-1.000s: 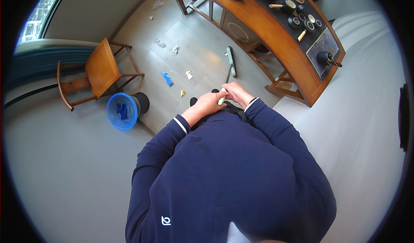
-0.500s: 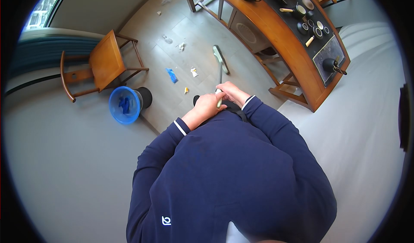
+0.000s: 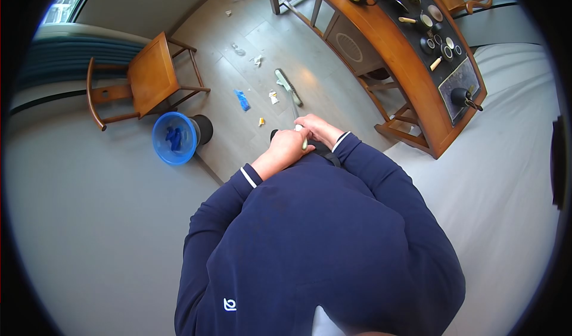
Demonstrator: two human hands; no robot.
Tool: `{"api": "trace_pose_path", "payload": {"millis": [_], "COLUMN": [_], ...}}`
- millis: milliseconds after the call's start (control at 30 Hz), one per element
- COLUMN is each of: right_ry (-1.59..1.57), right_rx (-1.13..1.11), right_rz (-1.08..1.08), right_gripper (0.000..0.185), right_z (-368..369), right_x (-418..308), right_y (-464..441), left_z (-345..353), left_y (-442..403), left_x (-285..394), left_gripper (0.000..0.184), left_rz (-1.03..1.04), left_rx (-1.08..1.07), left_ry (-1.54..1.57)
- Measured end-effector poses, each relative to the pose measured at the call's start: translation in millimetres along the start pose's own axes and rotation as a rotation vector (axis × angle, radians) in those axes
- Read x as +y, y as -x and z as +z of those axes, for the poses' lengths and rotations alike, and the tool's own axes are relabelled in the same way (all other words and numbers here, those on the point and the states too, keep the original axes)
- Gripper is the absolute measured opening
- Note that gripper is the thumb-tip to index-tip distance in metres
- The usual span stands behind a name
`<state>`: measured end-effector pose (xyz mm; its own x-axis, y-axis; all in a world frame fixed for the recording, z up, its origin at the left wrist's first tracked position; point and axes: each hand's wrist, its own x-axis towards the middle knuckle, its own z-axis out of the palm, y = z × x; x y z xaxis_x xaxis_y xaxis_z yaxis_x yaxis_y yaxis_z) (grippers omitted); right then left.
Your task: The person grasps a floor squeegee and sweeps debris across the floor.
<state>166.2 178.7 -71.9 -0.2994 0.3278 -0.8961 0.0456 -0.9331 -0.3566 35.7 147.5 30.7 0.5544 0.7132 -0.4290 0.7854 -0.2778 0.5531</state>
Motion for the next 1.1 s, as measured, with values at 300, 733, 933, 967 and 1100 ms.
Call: {"api": "trace_pose_path", "payload": {"millis": [300, 733, 933, 967, 1100], "right_ry": [-0.109, -0.199, -0.224, -0.231, -0.155], "right_rx": [-0.22, -0.051, -0.023, -0.017, -0.027], "right_rz": [-0.198, -0.238, -0.205, -0.201, -0.139], "right_gripper": [0.019, 0.025, 0.027, 0.027, 0.025], "right_z": [10, 34, 41, 43, 55], "right_x": [2, 12, 19, 23, 27], "right_y": [31, 31, 4, -3, -6], "left_z": [0, -4, 8, 12, 13], "left_y": [7, 28, 31, 32, 44], "left_x": [-4, -20, -49, -54, -62], "left_gripper": [0.022, 0.017, 0.017, 0.017, 0.015], "left_rz": [0.069, 0.132, 0.125, 0.129, 0.109], "left_rx": [0.169, 0.276, 0.289, 0.293, 0.266], "left_ry": [-0.069, 0.007, 0.1, 0.112, 0.088]}}
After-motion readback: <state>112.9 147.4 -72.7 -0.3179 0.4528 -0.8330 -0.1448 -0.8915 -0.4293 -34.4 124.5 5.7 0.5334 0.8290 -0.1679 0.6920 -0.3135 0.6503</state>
